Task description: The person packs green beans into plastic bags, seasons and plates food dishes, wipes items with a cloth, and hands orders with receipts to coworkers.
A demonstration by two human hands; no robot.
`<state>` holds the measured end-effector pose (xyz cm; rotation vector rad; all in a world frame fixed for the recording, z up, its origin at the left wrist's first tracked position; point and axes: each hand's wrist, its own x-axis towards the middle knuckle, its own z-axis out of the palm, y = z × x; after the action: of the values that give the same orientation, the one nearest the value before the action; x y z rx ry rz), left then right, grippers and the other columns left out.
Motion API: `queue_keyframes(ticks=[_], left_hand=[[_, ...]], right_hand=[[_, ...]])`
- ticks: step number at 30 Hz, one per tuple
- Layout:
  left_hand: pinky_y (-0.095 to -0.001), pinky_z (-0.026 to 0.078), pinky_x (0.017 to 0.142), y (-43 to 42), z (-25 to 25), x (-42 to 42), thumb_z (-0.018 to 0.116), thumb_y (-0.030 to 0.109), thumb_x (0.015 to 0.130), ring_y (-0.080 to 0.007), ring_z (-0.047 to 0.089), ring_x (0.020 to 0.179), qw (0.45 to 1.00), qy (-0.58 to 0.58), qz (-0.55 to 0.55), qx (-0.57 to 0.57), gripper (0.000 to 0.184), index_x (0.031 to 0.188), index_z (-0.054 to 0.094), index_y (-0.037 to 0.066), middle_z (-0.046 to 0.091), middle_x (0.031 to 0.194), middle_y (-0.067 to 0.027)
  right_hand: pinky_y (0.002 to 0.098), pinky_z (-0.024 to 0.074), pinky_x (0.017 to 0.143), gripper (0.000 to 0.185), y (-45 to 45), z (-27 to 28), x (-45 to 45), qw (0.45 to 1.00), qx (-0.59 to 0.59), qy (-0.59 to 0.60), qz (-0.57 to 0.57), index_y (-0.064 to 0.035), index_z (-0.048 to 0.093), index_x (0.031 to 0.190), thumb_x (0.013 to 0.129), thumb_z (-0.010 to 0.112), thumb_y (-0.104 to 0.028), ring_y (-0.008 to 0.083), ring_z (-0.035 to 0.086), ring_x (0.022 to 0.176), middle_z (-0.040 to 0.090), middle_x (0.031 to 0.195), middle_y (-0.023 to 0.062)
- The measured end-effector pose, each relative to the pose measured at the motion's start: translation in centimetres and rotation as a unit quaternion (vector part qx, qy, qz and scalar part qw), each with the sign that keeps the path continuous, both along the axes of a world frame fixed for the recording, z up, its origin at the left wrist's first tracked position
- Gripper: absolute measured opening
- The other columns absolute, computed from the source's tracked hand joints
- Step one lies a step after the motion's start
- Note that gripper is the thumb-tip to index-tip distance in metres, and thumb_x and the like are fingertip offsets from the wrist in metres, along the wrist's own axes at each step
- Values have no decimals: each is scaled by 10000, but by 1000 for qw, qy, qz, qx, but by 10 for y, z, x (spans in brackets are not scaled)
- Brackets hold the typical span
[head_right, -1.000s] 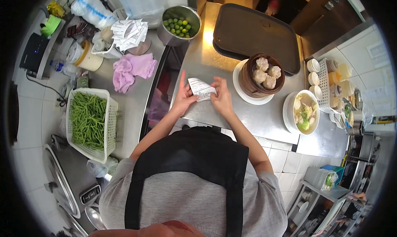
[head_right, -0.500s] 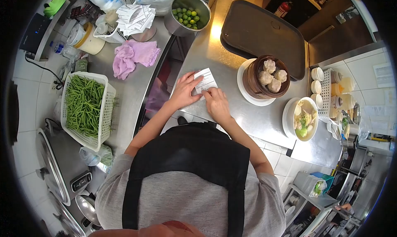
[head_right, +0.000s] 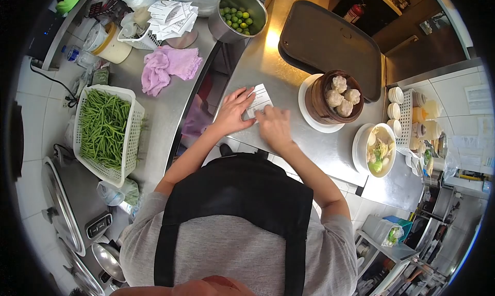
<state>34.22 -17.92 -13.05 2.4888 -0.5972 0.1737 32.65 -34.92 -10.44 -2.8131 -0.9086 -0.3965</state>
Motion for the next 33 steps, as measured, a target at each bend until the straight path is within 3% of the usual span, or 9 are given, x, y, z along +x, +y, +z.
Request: queue_keyframes(ticks=[8, 13, 17, 19, 26, 33], left_hand=[[-390, 268, 971, 0, -2, -1, 668, 312, 609, -267, 319, 1210, 1000, -6, -2, -9, 683, 1187, 470, 6, 382, 1318, -92], [-394, 265, 974, 0, 2, -2, 674, 313, 599, -271, 321, 1209, 1000, -7, -3, -4, 695, 1186, 469, 1, 380, 1318, -99], [-395, 260, 978, 0, 0, -1, 679, 313, 592, -272, 317, 1212, 1000, -7, -6, 8, 704, 1187, 468, 0, 377, 1318, -104], [-398, 260, 978, 0, 0, -2, 680, 312, 590, -272, 314, 1215, 1000, -1, -3, -14, 707, 1187, 468, -1, 376, 1319, -107], [-396, 262, 977, 1, -2, -1, 681, 316, 589, -272, 309, 1218, 1000, -6, 2, 0, 716, 1194, 460, 2, 373, 1321, -106], [-388, 274, 970, 3, -3, -2, 677, 315, 605, -279, 324, 1212, 1000, -16, -1, -9, 705, 1203, 451, 20, 372, 1325, -96]], right_hand=[[379, 323, 640, 182, -10, 5, 4, 999, -41, -11, -19, -148, 616, 853, 682, 555, -146, 176, 519, 728, 490, 755, 17], [375, 323, 625, 184, 1, 1, -8, 999, 32, 9, 6, -149, 605, 855, 680, 552, -132, 181, 531, 694, 490, 727, 16], [380, 329, 630, 183, 7, 1, -11, 1000, 10, 26, 9, -152, 609, 856, 689, 541, -125, 182, 536, 685, 501, 742, 24], [382, 332, 646, 175, -3, 3, -5, 999, -20, -15, -23, -152, 614, 850, 704, 524, -118, 185, 539, 682, 508, 749, 32], [394, 350, 696, 210, -23, 6, 1, 997, -25, 8, -70, -129, 617, 892, 716, 508, -99, 209, 541, 723, 508, 762, 52], [372, 389, 661, 248, -4, -3, -16, 995, 54, 79, 34, -131, 606, 932, 705, 514, -95, 222, 538, 752, 497, 772, 51]])
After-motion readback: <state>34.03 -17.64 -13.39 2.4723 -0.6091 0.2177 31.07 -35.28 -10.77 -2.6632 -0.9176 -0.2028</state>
